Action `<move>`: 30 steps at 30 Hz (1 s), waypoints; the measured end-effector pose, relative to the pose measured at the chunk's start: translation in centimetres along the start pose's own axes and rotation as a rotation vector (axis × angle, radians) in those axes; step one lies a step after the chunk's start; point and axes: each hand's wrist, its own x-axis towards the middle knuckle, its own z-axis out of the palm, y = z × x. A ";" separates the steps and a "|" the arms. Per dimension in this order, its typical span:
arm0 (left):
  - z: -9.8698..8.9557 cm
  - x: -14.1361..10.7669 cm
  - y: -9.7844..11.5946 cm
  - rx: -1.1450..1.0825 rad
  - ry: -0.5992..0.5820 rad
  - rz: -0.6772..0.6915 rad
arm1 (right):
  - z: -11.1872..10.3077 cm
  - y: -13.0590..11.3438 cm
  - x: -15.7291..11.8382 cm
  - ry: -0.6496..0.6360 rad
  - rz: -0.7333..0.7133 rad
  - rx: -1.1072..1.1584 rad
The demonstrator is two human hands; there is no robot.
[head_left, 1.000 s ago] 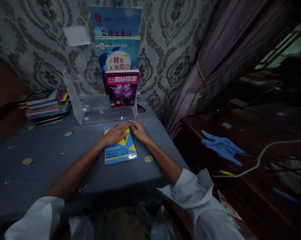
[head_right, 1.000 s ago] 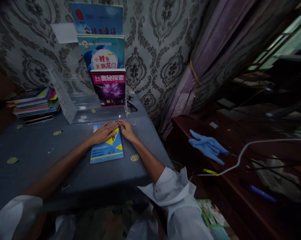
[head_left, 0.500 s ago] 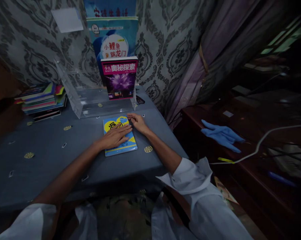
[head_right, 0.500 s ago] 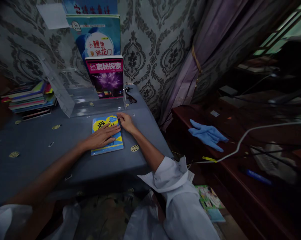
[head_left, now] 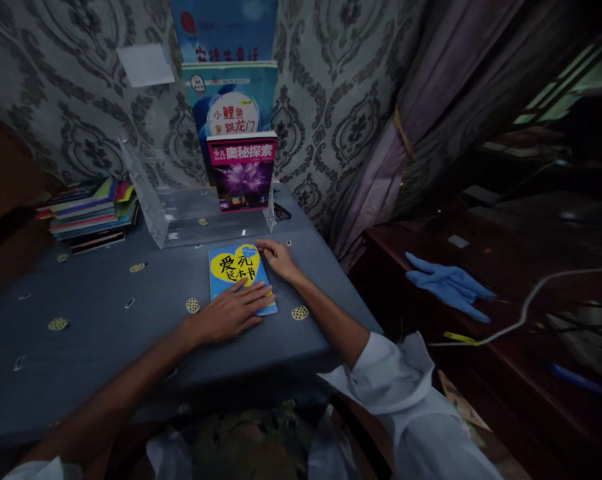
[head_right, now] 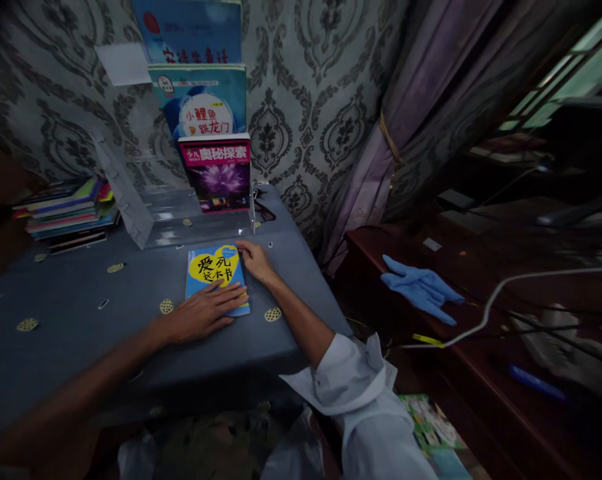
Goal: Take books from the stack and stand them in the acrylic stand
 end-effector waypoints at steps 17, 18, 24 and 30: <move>0.1 1.5 -4.2 0.011 0.059 -0.012 | -0.7 -2.6 -0.9 -0.031 -0.038 -0.217; -0.1 1.5 -4.2 -0.009 0.055 -0.013 | -0.7 -2.8 -1.0 -0.030 -0.036 -0.227; -0.9 1.4 -4.5 -0.201 0.066 -0.010 | -0.6 -3.3 -1.7 -0.007 -0.018 -0.266; -1.1 0.5 -7.6 -0.298 0.154 -0.168 | -0.1 -4.3 -2.7 0.004 -0.107 -0.308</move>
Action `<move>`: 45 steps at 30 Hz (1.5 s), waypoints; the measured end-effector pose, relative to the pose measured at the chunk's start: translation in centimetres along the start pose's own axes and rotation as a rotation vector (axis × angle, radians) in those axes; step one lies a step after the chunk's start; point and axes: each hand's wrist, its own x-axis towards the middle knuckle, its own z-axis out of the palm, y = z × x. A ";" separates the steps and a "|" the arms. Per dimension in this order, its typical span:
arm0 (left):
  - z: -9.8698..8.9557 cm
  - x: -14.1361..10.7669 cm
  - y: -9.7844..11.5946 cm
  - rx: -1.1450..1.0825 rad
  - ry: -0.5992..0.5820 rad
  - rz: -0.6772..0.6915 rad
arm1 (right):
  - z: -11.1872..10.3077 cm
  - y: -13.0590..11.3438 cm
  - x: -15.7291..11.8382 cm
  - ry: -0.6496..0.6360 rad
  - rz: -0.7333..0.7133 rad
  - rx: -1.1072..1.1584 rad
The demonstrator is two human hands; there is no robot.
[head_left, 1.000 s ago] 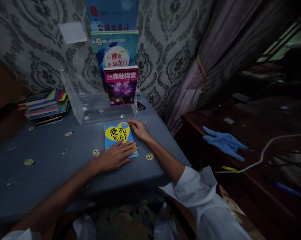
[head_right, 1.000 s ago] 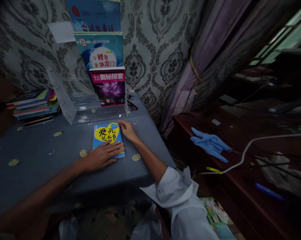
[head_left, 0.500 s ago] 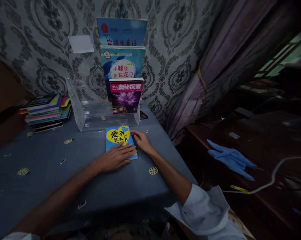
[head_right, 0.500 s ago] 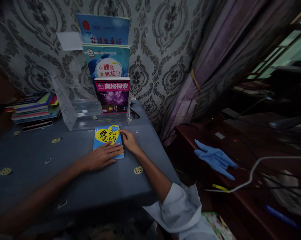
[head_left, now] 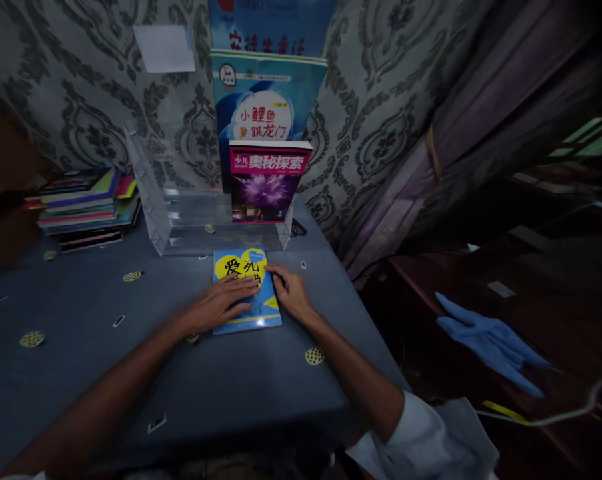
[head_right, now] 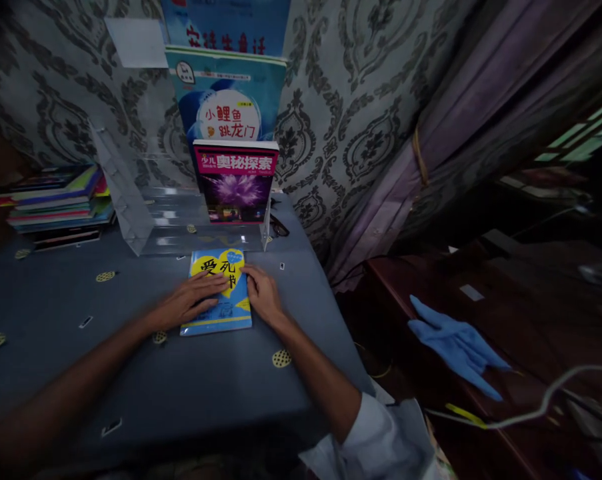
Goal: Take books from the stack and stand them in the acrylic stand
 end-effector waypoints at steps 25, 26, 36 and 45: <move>-1.1 6.7 -4.5 0.251 -0.113 -0.080 | -0.9 -1.5 1.3 -0.034 0.094 -0.020; -1.0 6.7 -4.6 0.250 -0.116 -0.077 | -1.0 -1.5 1.3 -0.040 0.095 -0.021; 0.9 5.1 -1.9 0.232 -0.042 -0.031 | -0.4 0.0 1.5 -0.032 0.085 -0.049; 2.0 1.1 3.6 0.168 -0.058 0.086 | 0.4 0.3 2.3 -0.059 0.046 -0.123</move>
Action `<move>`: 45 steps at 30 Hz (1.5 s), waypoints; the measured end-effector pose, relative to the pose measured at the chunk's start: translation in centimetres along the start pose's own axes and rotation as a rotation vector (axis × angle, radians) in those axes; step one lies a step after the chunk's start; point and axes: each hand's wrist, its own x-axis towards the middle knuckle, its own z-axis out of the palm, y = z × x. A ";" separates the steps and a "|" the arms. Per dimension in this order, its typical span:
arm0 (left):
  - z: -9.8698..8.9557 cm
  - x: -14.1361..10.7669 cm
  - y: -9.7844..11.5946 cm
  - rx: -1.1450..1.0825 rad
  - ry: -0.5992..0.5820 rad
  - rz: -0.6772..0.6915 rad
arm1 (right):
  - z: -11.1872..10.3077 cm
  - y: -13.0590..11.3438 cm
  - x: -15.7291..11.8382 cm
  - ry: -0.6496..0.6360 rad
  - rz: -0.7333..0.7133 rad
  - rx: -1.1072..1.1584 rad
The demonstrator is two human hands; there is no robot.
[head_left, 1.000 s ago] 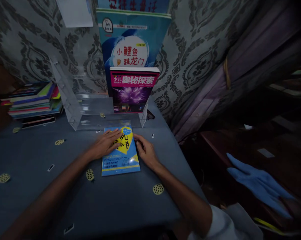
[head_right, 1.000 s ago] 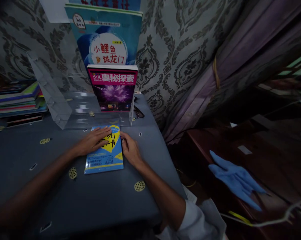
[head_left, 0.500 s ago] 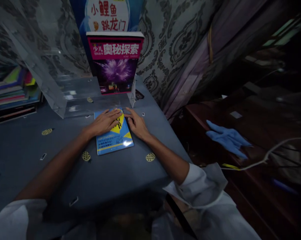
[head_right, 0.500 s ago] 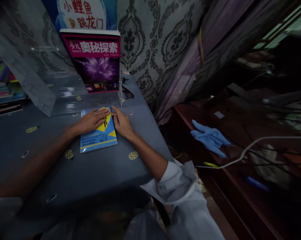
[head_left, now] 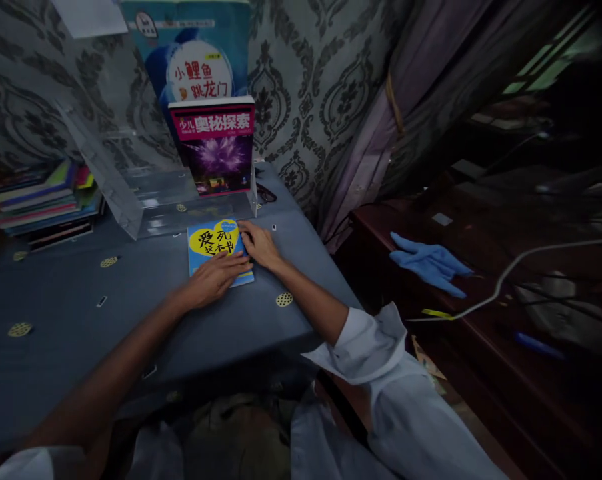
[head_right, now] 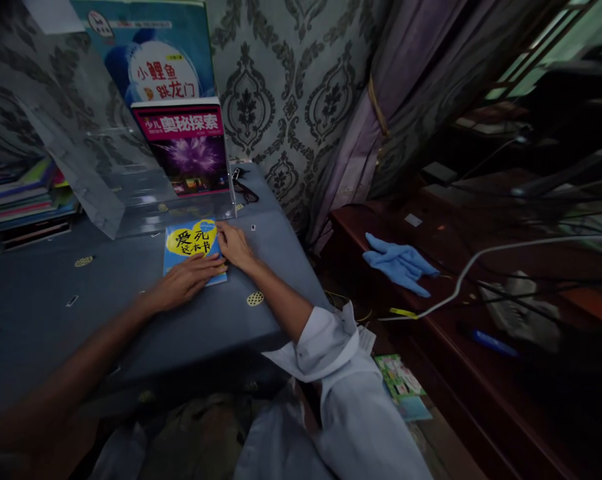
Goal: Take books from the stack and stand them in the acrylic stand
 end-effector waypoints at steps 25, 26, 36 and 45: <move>2.7 -3.7 6.8 0.222 0.062 -0.221 | -0.1 0.8 -0.4 0.023 -0.079 -0.027; 2.7 -4.2 6.8 0.224 0.073 -0.229 | -0.1 0.8 -0.4 0.021 -0.078 -0.025; 3.7 -8.2 6.8 0.302 0.224 -0.527 | -0.5 -2.1 -1.7 -0.009 -0.083 -0.075; 4.5 -9.0 6.4 0.352 0.230 -0.522 | 4.3 -12.0 -9.8 -0.436 -0.275 0.041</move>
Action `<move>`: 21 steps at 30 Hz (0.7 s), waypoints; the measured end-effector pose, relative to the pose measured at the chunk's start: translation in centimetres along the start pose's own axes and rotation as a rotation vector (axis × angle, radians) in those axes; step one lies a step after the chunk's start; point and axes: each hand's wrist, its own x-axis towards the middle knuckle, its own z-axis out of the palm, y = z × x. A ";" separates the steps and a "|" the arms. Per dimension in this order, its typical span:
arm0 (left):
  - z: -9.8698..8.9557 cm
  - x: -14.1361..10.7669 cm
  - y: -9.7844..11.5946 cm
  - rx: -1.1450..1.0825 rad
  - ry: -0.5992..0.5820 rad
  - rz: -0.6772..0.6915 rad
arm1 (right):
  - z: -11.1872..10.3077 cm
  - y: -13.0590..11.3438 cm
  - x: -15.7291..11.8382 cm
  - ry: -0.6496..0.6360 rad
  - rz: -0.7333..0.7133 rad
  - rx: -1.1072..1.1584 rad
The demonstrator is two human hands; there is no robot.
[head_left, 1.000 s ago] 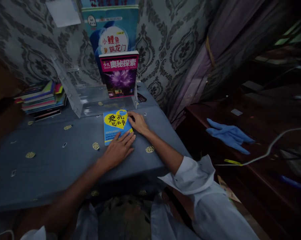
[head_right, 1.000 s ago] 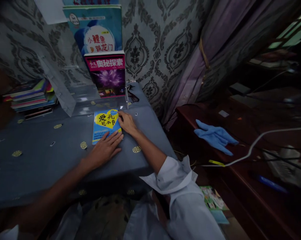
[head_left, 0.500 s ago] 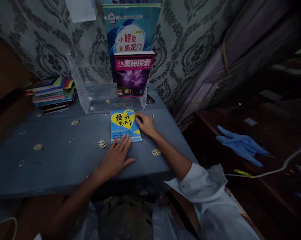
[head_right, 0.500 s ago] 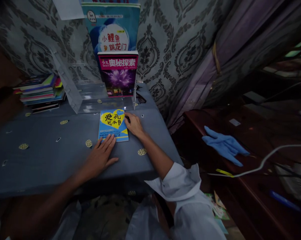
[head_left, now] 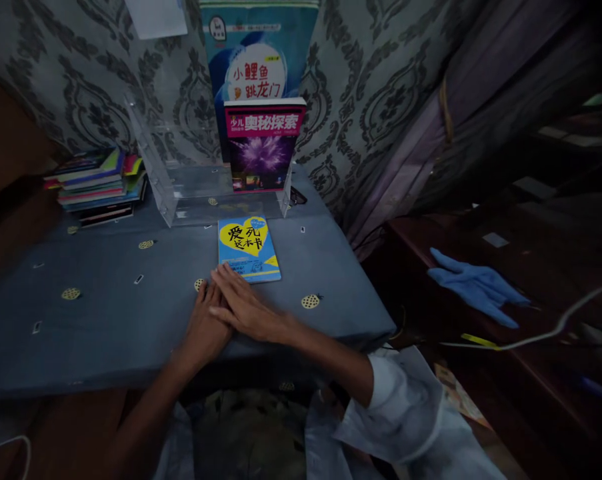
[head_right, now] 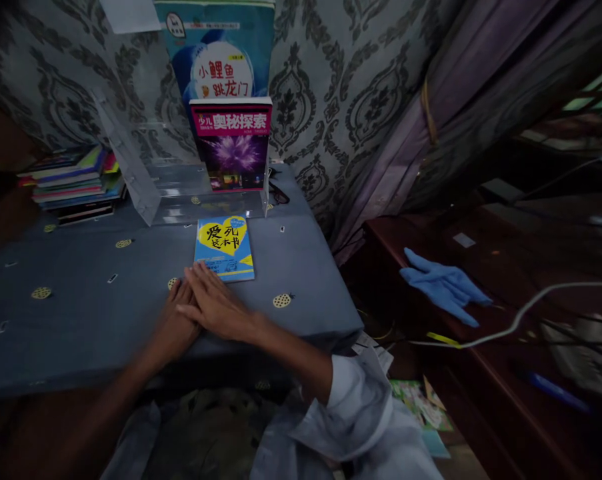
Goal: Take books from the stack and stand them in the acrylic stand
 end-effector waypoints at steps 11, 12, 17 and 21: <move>-0.3 0.2 0.4 -0.014 -0.002 -0.029 | -2.0 3.7 -4.9 0.111 0.061 -0.320; -0.3 0.2 0.3 -0.012 -0.010 -0.026 | -1.9 3.7 -5.0 0.116 0.056 -0.339; -0.3 1.8 -0.9 0.004 -0.071 -0.024 | -1.6 3.7 -5.0 0.139 0.060 -0.393; 0.0 4.7 -2.6 -0.007 -0.129 -0.034 | -1.7 3.7 -5.0 0.154 0.046 -0.399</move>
